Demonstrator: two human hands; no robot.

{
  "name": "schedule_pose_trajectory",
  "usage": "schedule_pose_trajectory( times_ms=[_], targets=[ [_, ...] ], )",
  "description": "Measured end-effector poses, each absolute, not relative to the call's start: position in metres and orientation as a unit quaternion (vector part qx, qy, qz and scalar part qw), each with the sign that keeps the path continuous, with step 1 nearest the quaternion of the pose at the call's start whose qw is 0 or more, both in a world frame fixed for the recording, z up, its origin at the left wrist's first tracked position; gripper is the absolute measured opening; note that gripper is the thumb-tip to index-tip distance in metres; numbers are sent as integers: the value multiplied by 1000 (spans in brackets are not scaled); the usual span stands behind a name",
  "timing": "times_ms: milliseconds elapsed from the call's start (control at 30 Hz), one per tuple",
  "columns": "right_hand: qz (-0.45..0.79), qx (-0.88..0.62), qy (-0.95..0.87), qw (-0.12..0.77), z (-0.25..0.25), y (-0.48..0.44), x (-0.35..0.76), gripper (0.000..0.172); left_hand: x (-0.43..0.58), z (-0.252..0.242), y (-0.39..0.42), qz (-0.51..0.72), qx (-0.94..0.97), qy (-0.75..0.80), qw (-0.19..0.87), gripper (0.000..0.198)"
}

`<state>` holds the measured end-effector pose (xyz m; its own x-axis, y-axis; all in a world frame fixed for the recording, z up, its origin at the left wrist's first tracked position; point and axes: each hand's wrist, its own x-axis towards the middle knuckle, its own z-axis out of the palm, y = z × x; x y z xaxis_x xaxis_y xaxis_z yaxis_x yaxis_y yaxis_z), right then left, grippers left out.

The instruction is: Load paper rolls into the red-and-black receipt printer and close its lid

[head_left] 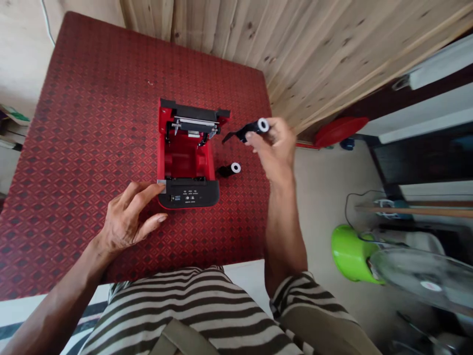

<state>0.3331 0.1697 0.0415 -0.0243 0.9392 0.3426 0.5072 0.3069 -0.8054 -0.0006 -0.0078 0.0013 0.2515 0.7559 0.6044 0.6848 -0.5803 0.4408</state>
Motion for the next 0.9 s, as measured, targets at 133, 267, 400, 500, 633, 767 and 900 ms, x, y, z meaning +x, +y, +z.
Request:
schedule_pose_trajectory(
  times_ms=[133,267,400,500,633,767,900],
  targets=[
    [251,-565,-658,430,-10,195,341,26,0,1,-6,404,792,457,36,58],
    [230,-584,-665,405,-28,198,340,24,0,1,-5,400,796,454,28,60],
    [231,-588,-674,383,-33,200,342,25,-1,0,-6,399,798,451,28,62],
    [224,-597,-674,372,-29,191,347,40,-1,-2,-6,402,796,451,30,61],
    [255,-605,-640,399,-13,151,361,49,0,-1,-7,401,794,456,36,60],
    [399,-562,-619,376,1,100,367,44,1,2,-7,401,794,455,43,62],
    [401,-582,-620,342,-7,83,348,58,1,4,-7,396,794,458,40,62]
  ],
)
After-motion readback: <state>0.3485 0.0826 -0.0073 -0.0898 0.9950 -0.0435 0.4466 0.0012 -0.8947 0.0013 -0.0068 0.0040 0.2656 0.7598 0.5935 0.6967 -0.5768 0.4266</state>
